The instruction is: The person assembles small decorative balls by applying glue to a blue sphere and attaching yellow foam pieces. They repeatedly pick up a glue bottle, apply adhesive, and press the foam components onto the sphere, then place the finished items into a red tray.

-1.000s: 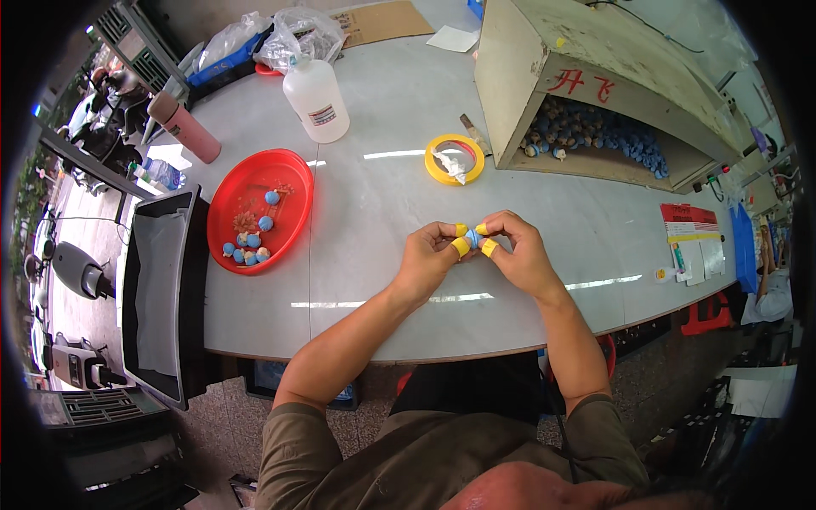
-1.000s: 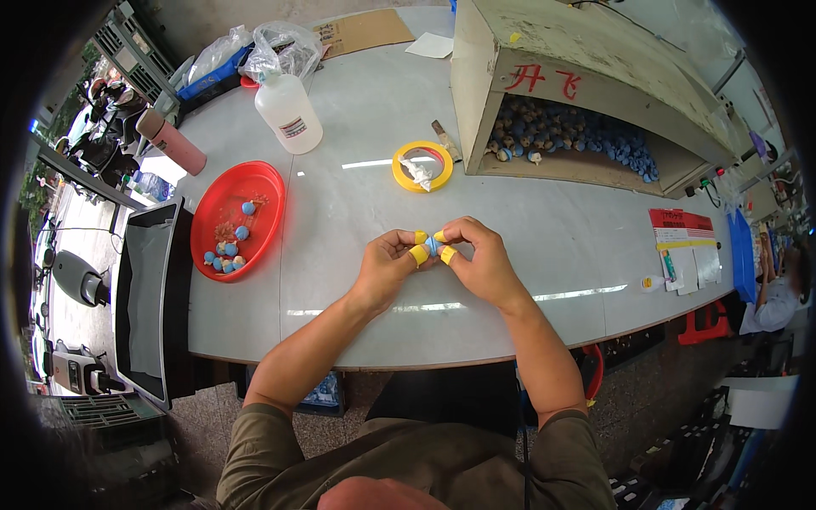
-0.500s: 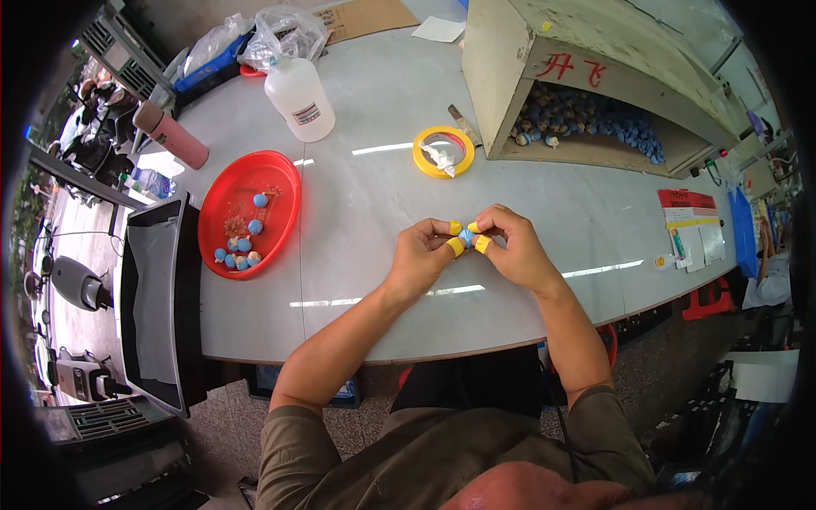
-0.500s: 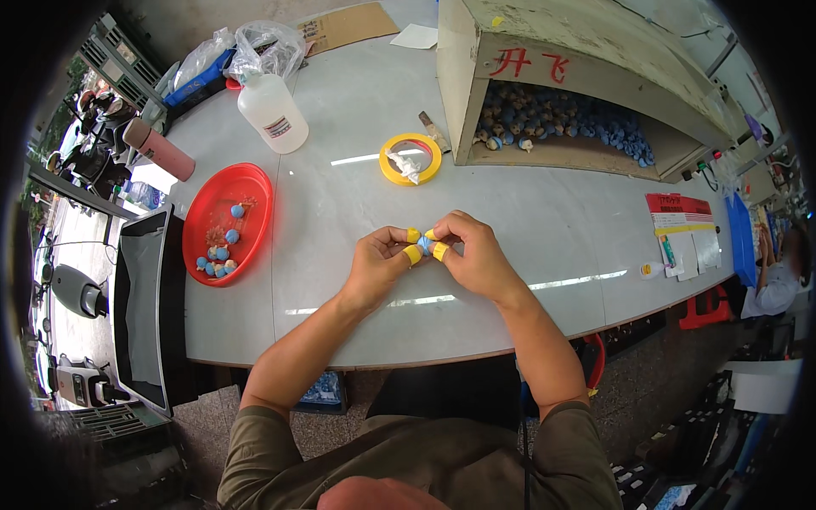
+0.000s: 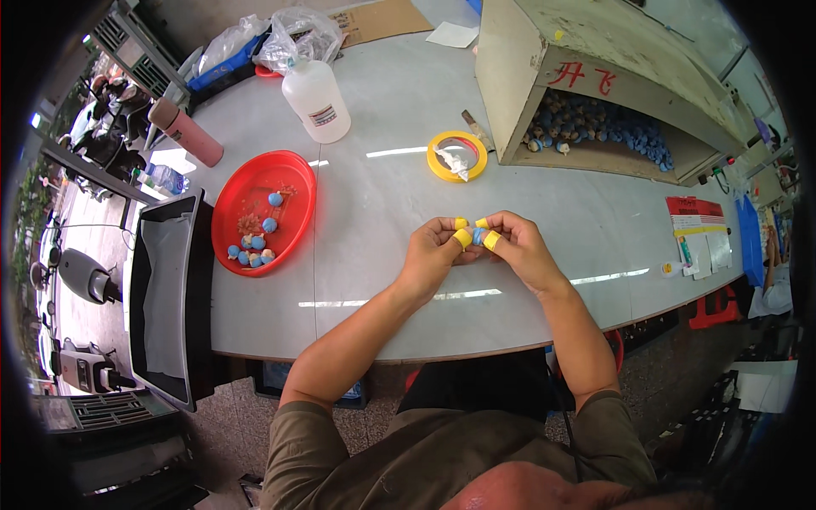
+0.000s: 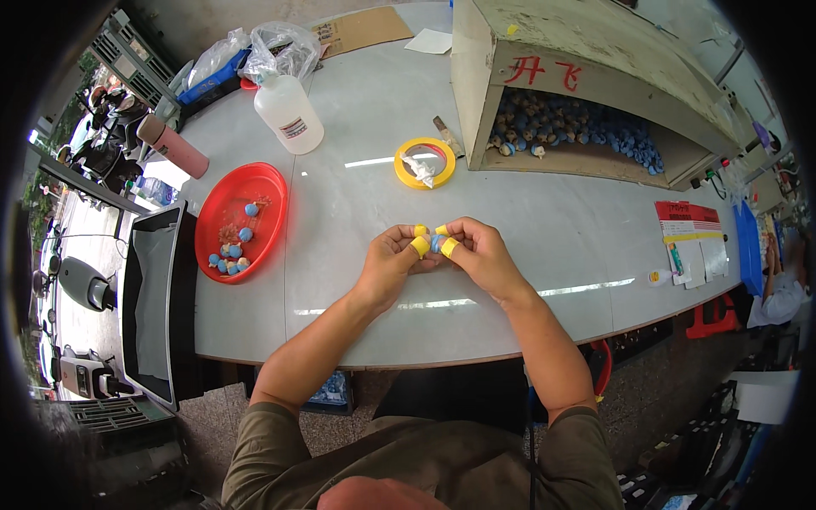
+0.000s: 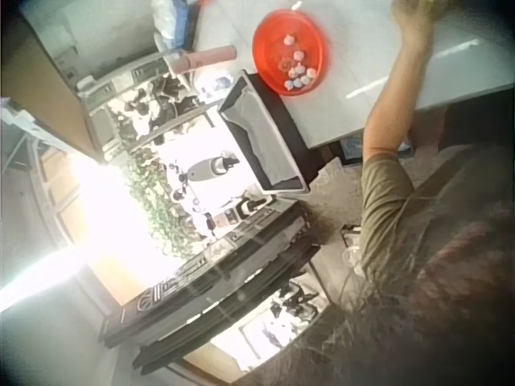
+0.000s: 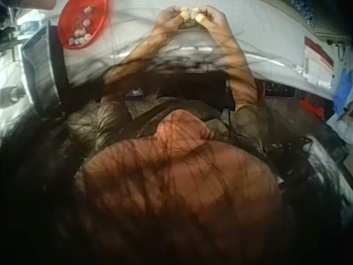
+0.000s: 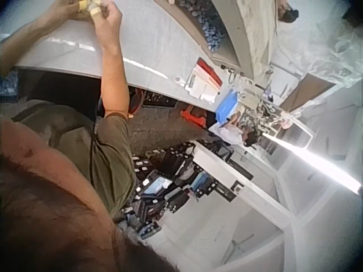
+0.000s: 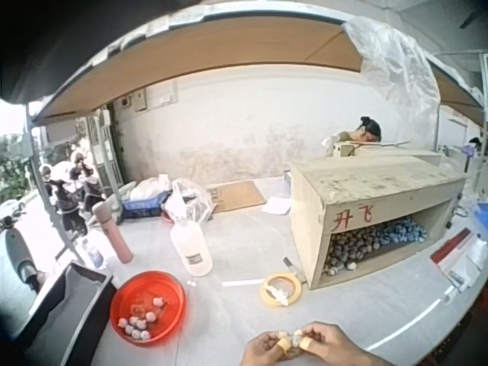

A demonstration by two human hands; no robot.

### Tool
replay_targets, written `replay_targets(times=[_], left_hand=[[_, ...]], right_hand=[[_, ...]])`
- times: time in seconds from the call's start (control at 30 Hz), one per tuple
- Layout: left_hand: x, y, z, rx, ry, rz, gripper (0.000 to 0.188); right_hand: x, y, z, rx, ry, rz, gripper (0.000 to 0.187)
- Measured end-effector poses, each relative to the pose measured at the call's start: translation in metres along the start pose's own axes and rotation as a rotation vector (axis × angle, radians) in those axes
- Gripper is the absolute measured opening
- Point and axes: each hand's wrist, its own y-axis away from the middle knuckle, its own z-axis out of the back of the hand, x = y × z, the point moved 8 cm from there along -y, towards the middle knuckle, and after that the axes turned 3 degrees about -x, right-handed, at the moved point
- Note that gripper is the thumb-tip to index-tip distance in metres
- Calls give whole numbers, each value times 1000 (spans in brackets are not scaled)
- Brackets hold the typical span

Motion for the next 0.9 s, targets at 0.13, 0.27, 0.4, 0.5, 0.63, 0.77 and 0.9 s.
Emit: replay_targets(times=[0.13,0.27,0.4,0.5,0.63,0.77,0.9], left_hand=[[-1,5,-4,3,29,75,27],[5,8,-8,46,99,114,30],[8,5,0,14,84,61,31],[7,6,-2,7,85,50,30],[6,7,-4,-4,112,77,29],[6,6,-1,-34,101,64,28],[11,3,-3,-76,109,-13,24]], right_hand=[[-8,1,1,-12,8,-46,23],[-3,3,-6,-41,27,-9,28],[-4,3,-12,-69,51,-42,28],[-13,3,-8,-82,34,-49,27],[-12,3,-8,-106,26,-6,26],[-13,3,-11,-144,24,0,29],[-21,0,-10,-217,17,65,34]])
